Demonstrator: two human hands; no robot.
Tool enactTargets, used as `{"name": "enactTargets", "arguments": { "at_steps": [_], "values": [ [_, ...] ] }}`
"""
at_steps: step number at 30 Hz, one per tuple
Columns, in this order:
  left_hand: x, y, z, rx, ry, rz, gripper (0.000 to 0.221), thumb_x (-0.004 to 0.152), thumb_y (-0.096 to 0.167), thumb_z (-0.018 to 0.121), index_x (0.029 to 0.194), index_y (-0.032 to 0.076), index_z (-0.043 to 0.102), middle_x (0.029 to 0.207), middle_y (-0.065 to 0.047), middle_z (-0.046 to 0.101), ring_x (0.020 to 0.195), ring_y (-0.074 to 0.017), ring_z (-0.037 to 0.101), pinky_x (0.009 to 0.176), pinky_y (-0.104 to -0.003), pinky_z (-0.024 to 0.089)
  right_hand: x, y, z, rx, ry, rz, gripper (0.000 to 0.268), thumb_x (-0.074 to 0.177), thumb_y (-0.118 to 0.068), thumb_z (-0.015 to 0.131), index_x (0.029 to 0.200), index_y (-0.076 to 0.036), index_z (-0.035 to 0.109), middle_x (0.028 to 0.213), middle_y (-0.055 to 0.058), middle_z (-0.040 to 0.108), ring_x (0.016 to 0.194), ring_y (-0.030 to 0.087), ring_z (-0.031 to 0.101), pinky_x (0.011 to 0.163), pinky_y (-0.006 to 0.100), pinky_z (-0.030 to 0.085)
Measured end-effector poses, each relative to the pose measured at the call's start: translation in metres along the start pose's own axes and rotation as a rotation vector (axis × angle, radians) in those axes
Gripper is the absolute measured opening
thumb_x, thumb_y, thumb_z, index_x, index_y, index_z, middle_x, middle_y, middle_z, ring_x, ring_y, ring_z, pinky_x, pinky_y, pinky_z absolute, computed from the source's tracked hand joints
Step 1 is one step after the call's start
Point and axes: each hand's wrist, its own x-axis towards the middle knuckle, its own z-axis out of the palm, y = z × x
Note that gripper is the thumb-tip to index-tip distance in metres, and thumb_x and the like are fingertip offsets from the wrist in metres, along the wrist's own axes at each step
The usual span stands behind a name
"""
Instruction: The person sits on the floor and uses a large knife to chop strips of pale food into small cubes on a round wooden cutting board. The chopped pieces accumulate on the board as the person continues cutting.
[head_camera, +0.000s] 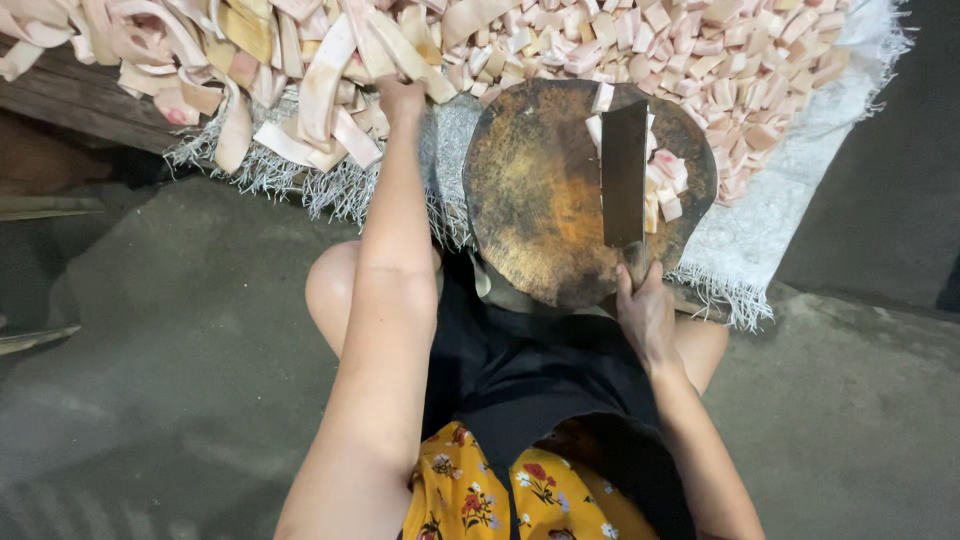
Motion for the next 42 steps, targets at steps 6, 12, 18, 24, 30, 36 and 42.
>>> {"name": "enactTargets", "arguments": {
  "at_steps": [6,12,18,24,30,36,42],
  "values": [
    [-0.003,0.005,0.004,-0.21,-0.083,-0.015,0.025,0.083,0.025,0.074,0.094,0.004,0.067,0.092,-0.012,0.076,0.084,-0.0241,0.071,0.079,-0.035,0.056,0.001,0.0,-0.002,0.016,-0.015,0.003,0.042,0.104,-0.036,0.06,0.114,0.004,0.052,0.087,0.04,0.066,0.085,0.059,0.065,0.072,0.062,0.05],
    [-0.038,0.07,-0.064,-0.425,-0.236,0.136,0.026,0.095,0.013,0.06,0.118,0.002,0.056,0.103,-0.014,0.071,0.082,-0.021,0.069,0.067,-0.034,0.057,0.004,0.0,-0.004,0.04,-0.06,0.098,0.047,0.101,-0.039,0.06,0.122,0.003,0.052,0.09,0.04,0.066,0.089,0.059,0.065,0.075,0.061,0.051],
    [-0.16,0.132,-0.139,-0.401,-0.934,0.19,0.038,0.1,0.008,0.056,0.138,0.006,0.052,0.115,-0.01,0.072,0.079,-0.0134,0.073,0.054,-0.026,0.06,0.008,0.001,-0.007,0.061,-0.129,0.201,0.05,0.1,-0.041,0.06,0.122,0.003,0.051,0.088,0.038,0.068,0.085,0.055,0.069,0.078,0.058,0.054],
    [-0.263,0.089,-0.077,-0.158,-0.988,0.21,0.032,0.099,0.015,0.065,0.13,0.006,0.062,0.099,-0.011,0.076,0.07,-0.0155,0.072,0.055,-0.028,0.059,0.003,0.007,-0.01,0.072,-0.057,0.009,0.047,0.103,-0.04,0.063,0.116,0.005,0.055,0.084,0.035,0.067,0.084,0.054,0.067,0.075,0.058,0.052],
    [-0.282,0.008,-0.056,-0.044,-0.62,0.352,0.027,0.09,0.01,0.072,0.116,0.003,0.068,0.09,-0.014,0.077,0.075,-0.019,0.076,0.064,-0.033,0.061,-0.023,-0.004,-0.031,0.089,-0.13,0.044,0.044,0.101,-0.04,0.063,0.111,0.002,0.058,0.079,0.031,0.067,0.078,0.05,0.068,0.071,0.056,0.051],
    [-0.284,0.013,-0.087,-0.03,-0.507,0.43,0.02,0.093,0.014,0.069,0.11,0.005,0.07,0.09,-0.015,0.076,0.084,-0.0266,0.076,0.073,-0.037,0.059,-0.037,-0.044,-0.071,0.159,-0.01,-0.042,0.043,0.105,-0.041,0.06,0.119,-0.001,0.056,0.074,0.025,0.068,0.066,0.041,0.07,0.063,0.051,0.053],
    [-0.3,0.033,-0.103,-0.017,-0.474,0.498,0.019,0.094,0.016,0.067,0.109,0.004,0.071,0.091,-0.019,0.075,0.087,-0.0315,0.074,0.079,-0.039,0.056,-0.027,-0.059,-0.046,0.254,0.111,-0.225,0.045,0.108,-0.04,0.055,0.122,0.002,0.049,0.078,0.025,0.069,0.067,0.041,0.071,0.06,0.048,0.056]
  ]
}}
